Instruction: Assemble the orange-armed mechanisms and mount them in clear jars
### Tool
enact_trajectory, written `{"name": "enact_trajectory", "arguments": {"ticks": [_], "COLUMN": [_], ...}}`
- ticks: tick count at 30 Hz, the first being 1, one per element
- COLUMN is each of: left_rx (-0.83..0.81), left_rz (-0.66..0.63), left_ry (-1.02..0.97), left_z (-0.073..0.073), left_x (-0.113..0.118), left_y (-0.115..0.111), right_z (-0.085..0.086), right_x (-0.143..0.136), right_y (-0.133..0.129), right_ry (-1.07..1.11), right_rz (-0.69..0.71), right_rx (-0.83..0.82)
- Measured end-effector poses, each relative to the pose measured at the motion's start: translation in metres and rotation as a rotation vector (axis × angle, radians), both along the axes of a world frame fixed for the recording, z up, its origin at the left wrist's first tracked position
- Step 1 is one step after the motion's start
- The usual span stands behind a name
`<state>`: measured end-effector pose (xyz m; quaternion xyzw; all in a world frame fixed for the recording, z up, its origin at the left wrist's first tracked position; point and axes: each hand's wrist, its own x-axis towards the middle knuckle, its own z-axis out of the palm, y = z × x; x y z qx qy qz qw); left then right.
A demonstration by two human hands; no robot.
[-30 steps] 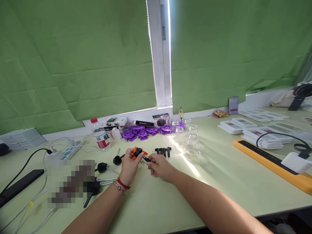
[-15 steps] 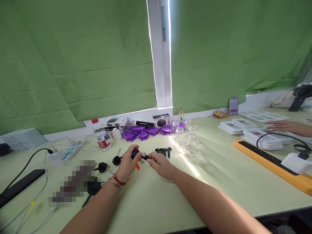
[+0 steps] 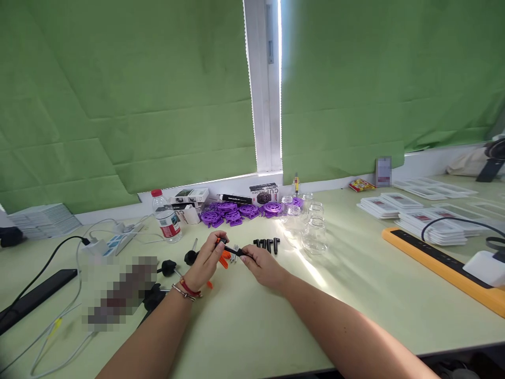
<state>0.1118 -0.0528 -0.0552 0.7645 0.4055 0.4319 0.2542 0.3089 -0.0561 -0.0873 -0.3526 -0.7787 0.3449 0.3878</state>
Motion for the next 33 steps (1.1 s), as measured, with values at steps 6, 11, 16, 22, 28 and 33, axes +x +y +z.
{"name": "enact_trajectory", "arguments": {"ticks": [6,11,16,22,28,33], "left_rx": [-0.180,-0.317,-0.371,-0.407,-0.341,-0.380], "left_rz": [-0.133,-0.213,-0.208,-0.106,0.014,0.075], "left_ry": [-0.134,-0.174,-0.174,-0.223,-0.243,-0.311], "left_z": [0.013,0.015,0.005,0.005,0.001,-0.004], "left_x": [-0.003,0.002,0.004,0.013,0.022,0.026], "left_y": [-0.006,-0.008,-0.008,-0.010,-0.012,-0.012], "right_z": [0.010,0.016,0.019,0.018,0.015,0.012], "right_x": [0.004,0.010,0.013,0.014,0.016,0.015], "right_y": [-0.004,-0.004,-0.002,0.000,0.002,0.002], "right_ry": [-0.016,-0.017,-0.003,-0.011,0.004,0.008], "right_rz": [-0.010,0.018,0.063,0.076,0.106,0.145], "right_rx": [0.016,-0.006,-0.035,-0.046,-0.103,-0.139]}}
